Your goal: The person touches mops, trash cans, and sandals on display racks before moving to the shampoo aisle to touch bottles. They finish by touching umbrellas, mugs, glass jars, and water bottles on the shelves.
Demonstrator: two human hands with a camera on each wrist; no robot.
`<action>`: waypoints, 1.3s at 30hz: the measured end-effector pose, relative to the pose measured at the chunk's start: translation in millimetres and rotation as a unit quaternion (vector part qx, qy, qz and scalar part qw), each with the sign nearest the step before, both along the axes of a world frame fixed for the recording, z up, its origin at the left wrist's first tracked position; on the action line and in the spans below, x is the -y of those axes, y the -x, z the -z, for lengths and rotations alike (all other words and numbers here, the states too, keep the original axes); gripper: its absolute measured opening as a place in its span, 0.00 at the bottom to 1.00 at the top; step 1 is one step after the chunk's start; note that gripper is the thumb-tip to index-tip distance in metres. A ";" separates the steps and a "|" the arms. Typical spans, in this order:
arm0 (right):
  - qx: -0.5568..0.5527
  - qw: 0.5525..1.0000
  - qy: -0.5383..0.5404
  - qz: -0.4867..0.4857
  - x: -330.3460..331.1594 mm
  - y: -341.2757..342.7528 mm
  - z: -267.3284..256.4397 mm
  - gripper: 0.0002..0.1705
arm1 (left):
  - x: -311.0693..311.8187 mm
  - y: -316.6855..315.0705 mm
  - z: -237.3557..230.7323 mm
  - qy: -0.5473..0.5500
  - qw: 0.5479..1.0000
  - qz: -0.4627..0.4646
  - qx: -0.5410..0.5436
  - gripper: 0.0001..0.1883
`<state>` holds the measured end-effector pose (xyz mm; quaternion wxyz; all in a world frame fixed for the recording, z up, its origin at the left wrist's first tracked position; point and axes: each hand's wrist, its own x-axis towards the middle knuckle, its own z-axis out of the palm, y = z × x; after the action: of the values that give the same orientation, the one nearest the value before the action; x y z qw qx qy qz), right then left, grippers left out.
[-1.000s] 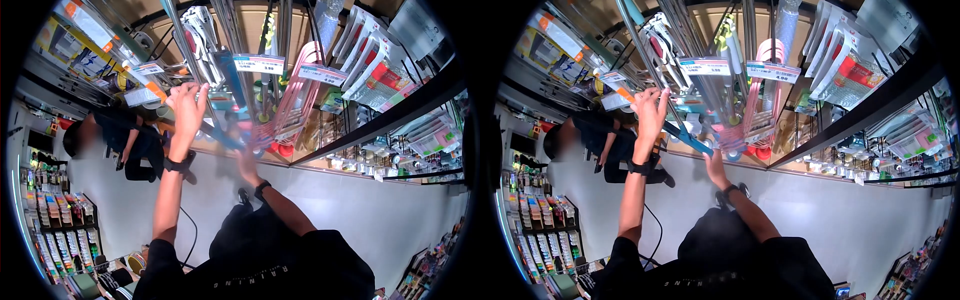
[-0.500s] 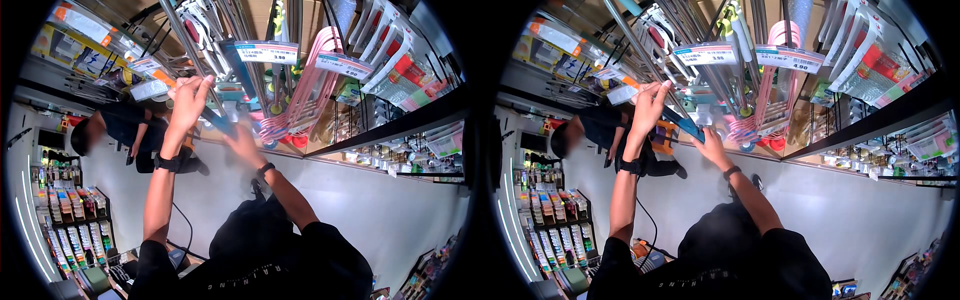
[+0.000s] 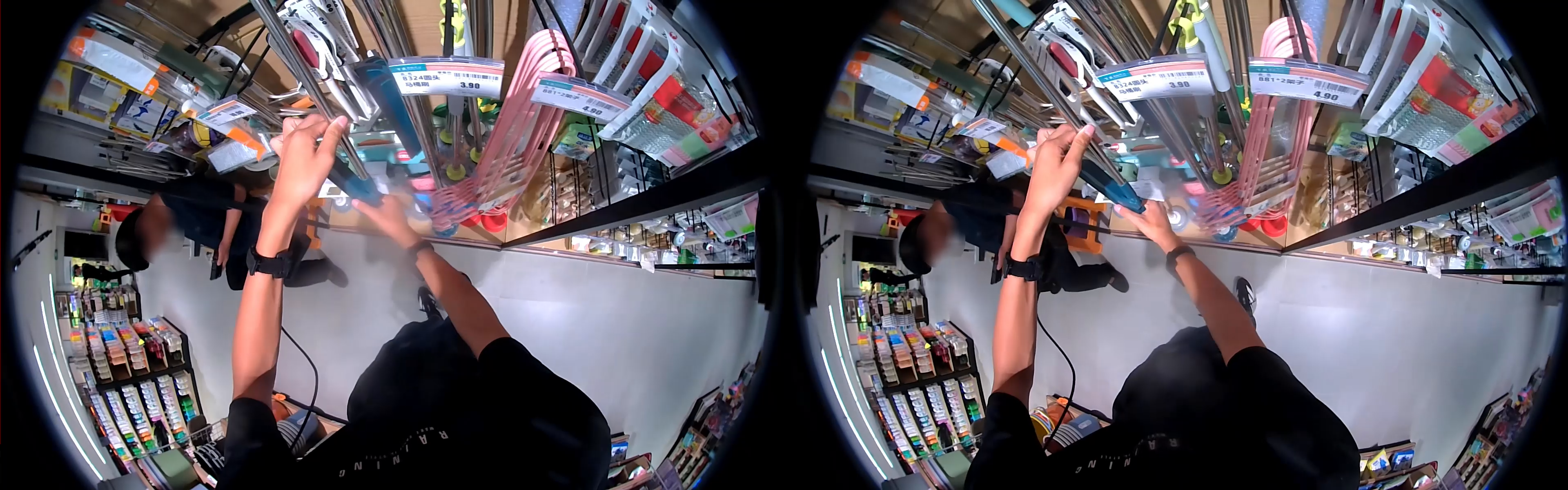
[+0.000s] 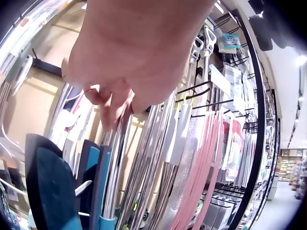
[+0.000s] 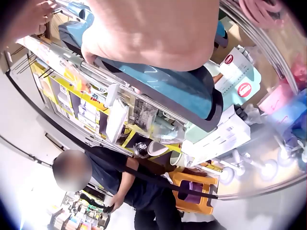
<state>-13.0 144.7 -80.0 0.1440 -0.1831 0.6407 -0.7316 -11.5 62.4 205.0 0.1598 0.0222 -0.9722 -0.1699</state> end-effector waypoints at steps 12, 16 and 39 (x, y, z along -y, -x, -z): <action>0.006 0.997 0.071 0.015 48.5 -1.1 14.8 0.23 | 28.0 -0.4 -0.2 0.025 1.000 0.009 0.009 0.18; 0.014 0.997 0.073 -0.011 46.0 2.1 11.8 0.23 | 31.5 1.3 -1.1 0.003 0.999 0.024 0.026 0.17; 0.205 0.948 0.164 -0.178 -4.5 -44.5 -14.9 0.13 | 59.0 -76.0 60.2 -0.492 0.868 -0.048 -0.032 0.24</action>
<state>31.4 149.2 -65.1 0.3685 -0.1616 0.4257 -0.8105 64.5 3.4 144.8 0.1674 0.1391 -0.7544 -0.6193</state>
